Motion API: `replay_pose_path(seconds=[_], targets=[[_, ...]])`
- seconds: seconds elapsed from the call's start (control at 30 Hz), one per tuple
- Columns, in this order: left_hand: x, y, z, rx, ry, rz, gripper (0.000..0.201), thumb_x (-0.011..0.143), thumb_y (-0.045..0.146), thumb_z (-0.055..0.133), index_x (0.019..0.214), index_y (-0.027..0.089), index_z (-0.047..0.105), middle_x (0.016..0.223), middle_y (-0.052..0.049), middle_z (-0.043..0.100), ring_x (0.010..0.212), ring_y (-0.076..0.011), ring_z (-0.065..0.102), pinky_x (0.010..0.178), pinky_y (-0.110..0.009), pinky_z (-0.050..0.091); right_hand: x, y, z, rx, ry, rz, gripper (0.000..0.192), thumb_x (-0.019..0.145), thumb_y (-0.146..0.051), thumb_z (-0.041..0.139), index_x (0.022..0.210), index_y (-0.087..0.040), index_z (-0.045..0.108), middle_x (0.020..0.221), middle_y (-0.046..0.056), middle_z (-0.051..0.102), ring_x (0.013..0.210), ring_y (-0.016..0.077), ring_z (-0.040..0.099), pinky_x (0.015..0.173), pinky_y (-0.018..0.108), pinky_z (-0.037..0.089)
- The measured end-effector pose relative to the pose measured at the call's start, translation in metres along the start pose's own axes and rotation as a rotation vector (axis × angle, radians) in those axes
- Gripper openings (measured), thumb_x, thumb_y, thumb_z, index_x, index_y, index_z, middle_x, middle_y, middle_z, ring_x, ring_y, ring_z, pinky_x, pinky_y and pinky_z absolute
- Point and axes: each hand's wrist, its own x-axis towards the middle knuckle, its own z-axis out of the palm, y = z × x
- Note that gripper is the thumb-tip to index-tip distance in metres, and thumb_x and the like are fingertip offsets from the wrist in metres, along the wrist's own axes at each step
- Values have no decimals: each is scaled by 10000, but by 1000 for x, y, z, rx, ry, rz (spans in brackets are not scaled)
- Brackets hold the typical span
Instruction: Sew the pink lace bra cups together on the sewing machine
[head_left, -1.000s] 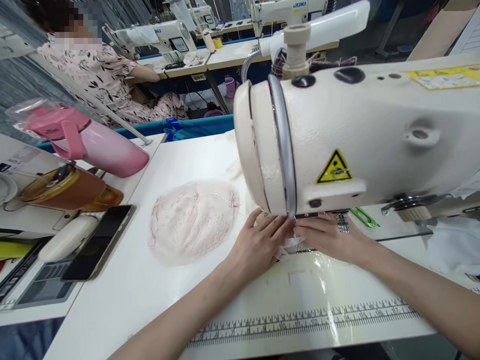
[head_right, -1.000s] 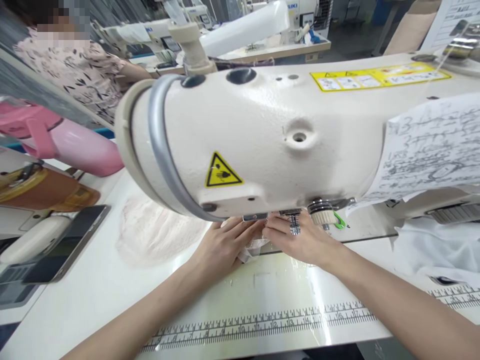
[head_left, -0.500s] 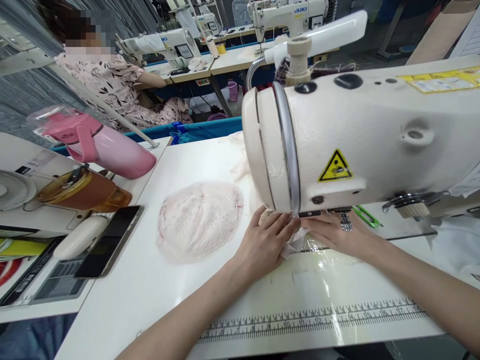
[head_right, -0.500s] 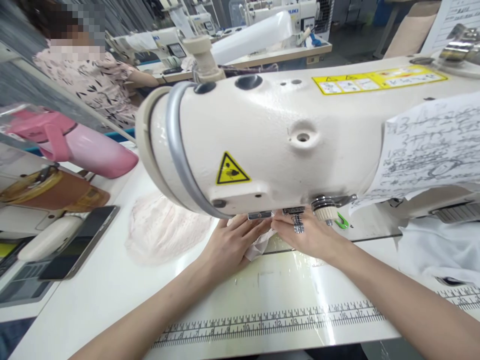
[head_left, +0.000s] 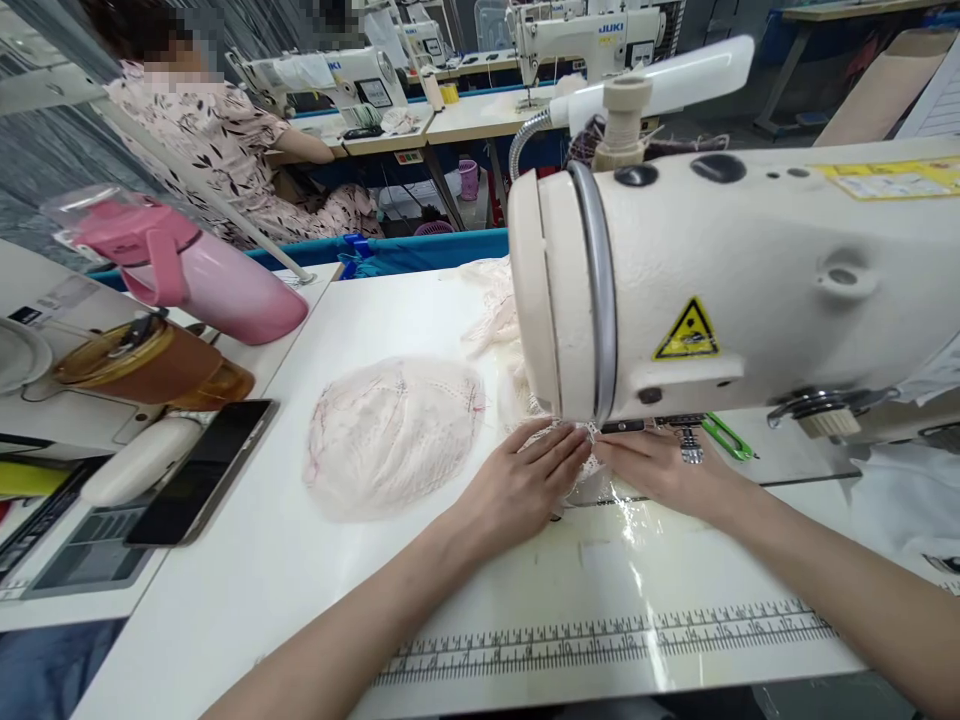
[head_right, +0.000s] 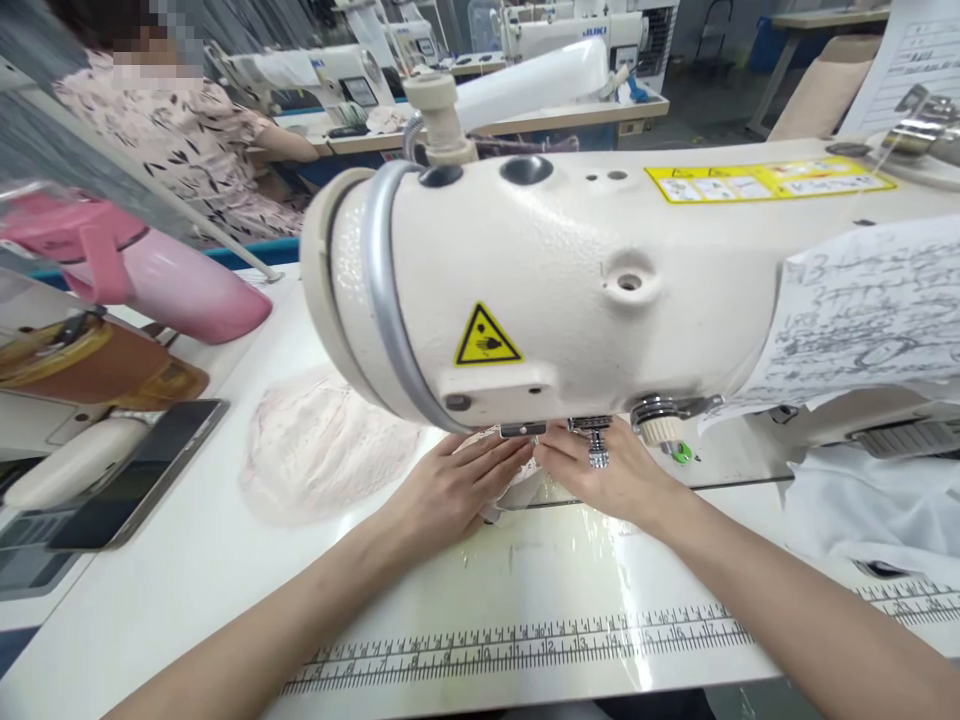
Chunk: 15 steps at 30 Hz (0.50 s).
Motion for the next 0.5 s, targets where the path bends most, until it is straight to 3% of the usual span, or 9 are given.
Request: replay_pose_path(seconds=[0.1, 0.27, 0.5], targets=[[-1, -6, -2, -23, -12, 20, 401, 919, 116, 369, 1284, 83, 533, 1309, -84, 591, 1267, -200, 515, 1094, -375, 366, -3, -1, 4, -99, -25, -94, 254, 909, -95, 461, 1049, -206, 641, 1014, 31, 695, 917, 138, 615, 743, 275, 471], [-1, -14, -4, -50, -11, 15, 395, 919, 112, 357, 1262, 105, 553, 1256, -78, 631, 1257, -187, 525, 1101, -376, 374, -4, -4, 7, -149, -79, -89, 258, 899, -118, 508, 1114, -212, 616, 1025, 25, 686, 868, 128, 602, 742, 273, 443], [1, -17, -4, -70, -11, -8, 382, 889, 81, 381, 1213, 113, 580, 1232, -80, 647, 1240, -209, 541, 1094, -421, 389, 6, -16, 0, -135, -76, -82, 278, 875, -43, 485, 1054, -209, 617, 979, -29, 701, 917, 120, 601, 774, 291, 385]])
